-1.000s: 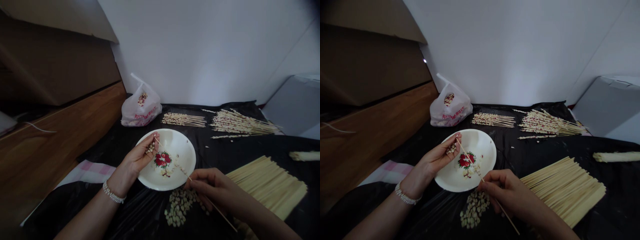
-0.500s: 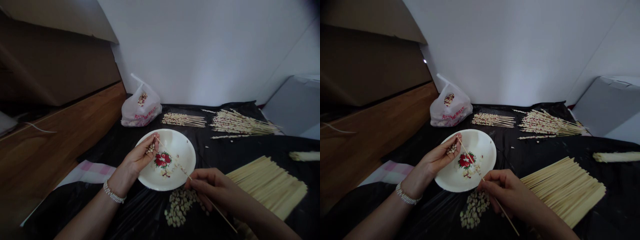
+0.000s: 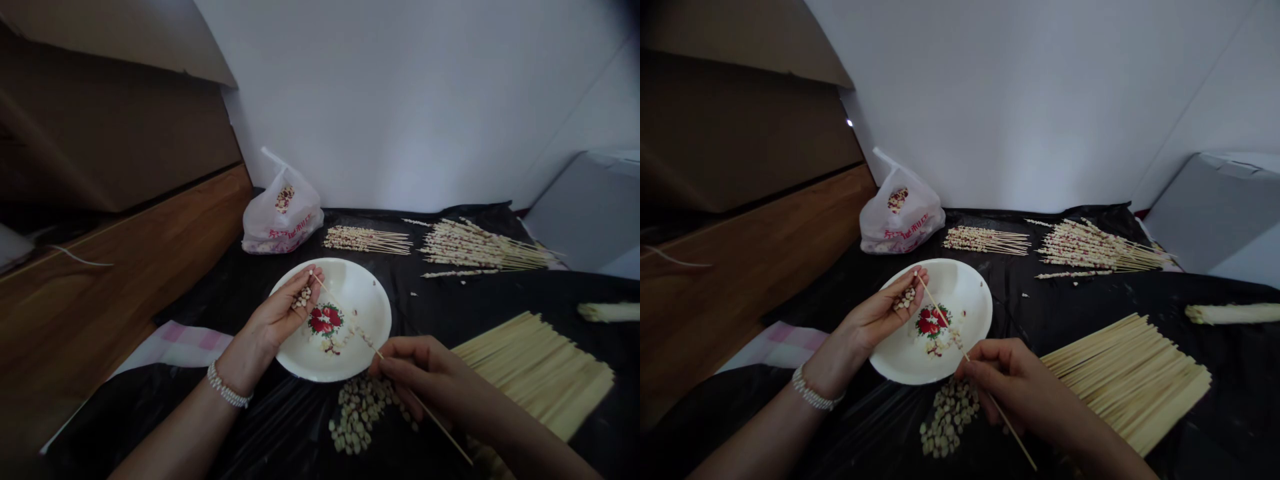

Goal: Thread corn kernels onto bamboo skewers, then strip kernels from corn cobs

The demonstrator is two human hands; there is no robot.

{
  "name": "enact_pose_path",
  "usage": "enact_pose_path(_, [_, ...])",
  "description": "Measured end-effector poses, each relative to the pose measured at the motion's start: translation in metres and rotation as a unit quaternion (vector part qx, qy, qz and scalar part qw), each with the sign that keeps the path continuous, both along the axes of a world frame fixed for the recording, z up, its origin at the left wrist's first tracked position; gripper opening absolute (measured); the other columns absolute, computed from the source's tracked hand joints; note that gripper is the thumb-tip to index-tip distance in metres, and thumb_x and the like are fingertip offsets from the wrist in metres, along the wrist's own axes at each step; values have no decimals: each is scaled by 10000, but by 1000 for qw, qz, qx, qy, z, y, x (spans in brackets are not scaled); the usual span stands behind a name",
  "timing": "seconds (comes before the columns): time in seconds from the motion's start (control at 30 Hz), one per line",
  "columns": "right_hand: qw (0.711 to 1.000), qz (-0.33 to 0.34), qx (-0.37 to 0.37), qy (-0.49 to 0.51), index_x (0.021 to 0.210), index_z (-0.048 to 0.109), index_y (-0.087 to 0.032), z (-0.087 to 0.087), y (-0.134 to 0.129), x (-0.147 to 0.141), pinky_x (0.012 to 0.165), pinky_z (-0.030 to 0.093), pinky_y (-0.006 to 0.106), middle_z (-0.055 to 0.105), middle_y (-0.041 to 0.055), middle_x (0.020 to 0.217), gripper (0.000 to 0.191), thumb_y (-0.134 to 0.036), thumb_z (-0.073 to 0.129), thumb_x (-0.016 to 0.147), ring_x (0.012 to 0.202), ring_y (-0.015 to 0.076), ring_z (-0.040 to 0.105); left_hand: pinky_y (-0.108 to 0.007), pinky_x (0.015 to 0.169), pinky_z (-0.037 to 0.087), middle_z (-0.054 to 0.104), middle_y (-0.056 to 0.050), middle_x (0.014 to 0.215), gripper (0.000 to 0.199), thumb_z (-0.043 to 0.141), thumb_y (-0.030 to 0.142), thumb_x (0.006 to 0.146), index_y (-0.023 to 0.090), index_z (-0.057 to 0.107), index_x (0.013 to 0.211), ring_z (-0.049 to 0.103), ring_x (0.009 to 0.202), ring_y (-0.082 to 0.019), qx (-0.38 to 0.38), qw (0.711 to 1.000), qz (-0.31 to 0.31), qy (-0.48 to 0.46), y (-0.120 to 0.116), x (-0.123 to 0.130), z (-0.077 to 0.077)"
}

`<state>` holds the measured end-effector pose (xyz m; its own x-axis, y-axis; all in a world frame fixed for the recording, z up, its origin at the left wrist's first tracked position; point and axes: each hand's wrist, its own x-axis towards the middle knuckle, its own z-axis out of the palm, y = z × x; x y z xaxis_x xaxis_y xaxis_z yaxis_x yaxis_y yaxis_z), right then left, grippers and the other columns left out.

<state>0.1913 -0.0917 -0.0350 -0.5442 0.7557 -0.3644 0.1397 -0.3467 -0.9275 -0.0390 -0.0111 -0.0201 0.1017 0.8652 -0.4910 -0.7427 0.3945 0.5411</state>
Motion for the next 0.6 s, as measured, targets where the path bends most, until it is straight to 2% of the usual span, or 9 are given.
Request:
enact_pose_path(0.17, [1000, 3, 8, 10, 896, 657, -183, 1, 0, 0, 340, 211, 164, 492, -66, 435, 386, -556, 560, 868, 329, 33, 343, -199, 720, 573, 733, -78, 958, 373, 580, 17, 851, 130, 621, 1205, 699, 802, -126, -1, 1000, -21, -17, 1, 2, -2])
enact_pose_path(0.4, [1000, 0, 5, 5, 885, 663, -176, -2, 0, 0, 352, 230, 159, 486, -69, 426, 404, -569, 577, 852, 334, 35, 350, -223, 675, 587, 744, -84, 918, 395, 544, 32, 877, 140, 597, 1253, 710, 774, -146, -21, 999, -6, -25, 1, 5, 2])
enact_pose_path(0.6, [1000, 1, -4, -7, 879, 649, -179, 0, 0, -1, 329, 200, 162, 487, -71, 424, 416, -586, 573, 840, 312, 38, 328, -224, 672, 584, 742, -78, 945, 356, 578, 33, 858, 154, 640, 1187, 707, 785, -145, -15, 1000, -9, -21, 2, 3, -3])
